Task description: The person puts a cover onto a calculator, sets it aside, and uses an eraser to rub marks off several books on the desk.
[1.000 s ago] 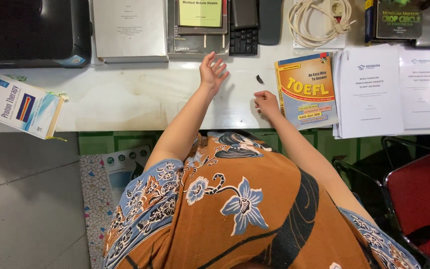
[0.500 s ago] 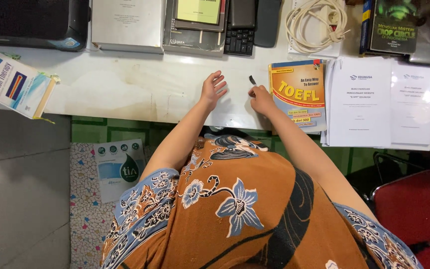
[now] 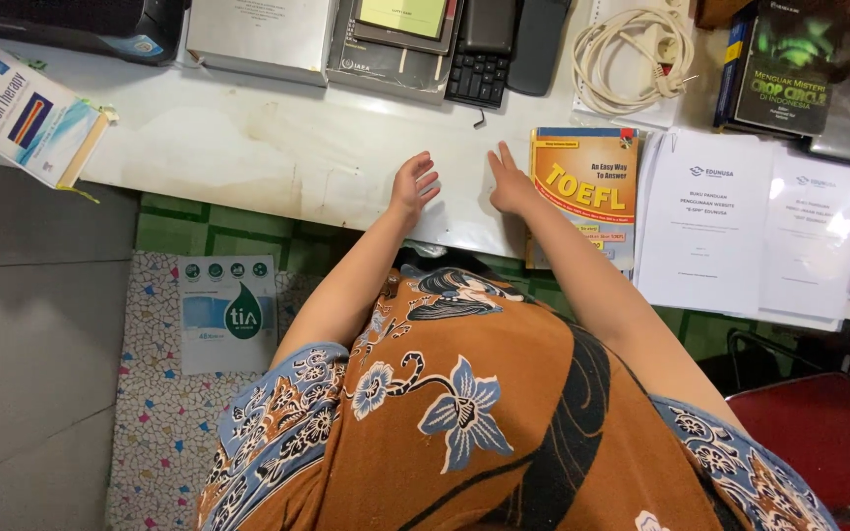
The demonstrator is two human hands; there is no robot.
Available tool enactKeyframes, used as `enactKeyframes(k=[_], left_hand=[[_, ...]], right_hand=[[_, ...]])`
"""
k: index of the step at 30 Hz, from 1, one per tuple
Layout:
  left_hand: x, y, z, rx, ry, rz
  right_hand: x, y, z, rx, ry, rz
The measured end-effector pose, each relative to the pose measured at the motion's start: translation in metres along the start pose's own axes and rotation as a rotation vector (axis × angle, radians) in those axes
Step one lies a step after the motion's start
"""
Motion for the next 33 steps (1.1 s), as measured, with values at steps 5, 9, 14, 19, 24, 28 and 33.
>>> enactKeyframes(k=[5, 9, 14, 19, 24, 28, 33], left_hand=[[0.006, -0.007, 0.005, -0.008, -0.006, -0.036], [0.006, -0.012, 0.004, -0.017, -0.011, -0.055], [0.016, -0.016, -0.003, -0.045, -0.004, -0.101], [0.036, -0.020, -0.019, -0.101, 0.011, -0.144], [0.064, -0.024, -0.040, -0.130, 0.028, -0.256], [0.086, -0.021, -0.053, -0.153, 0.015, -0.317], [0.115, -0.024, -0.075, -0.267, -0.032, -0.350]], right_hand=[[-0.013, 0.003, -0.010, 0.086, 0.055, -0.130], [-0.007, -0.002, 0.000, 0.208, 0.179, -0.273], [0.005, -0.005, 0.026, 0.295, 0.278, -0.357], [0.015, -0.008, 0.056, 0.345, 0.319, -0.343], [0.011, -0.006, 0.078, 0.355, 0.367, -0.341], [0.001, 0.001, 0.095, 0.348, 0.333, -0.330], [-0.010, 0.010, 0.123, 0.328, 0.336, -0.290]])
Point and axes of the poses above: each hand's wrist, its own y-axis towards the middle knuckle, its own x-axis out of the back of the hand, z = x × y, the point moved 7 cm from there along y, towards the middle knuckle, and after that the axes turned 4 degrees about -z, right-handed, at the moved point
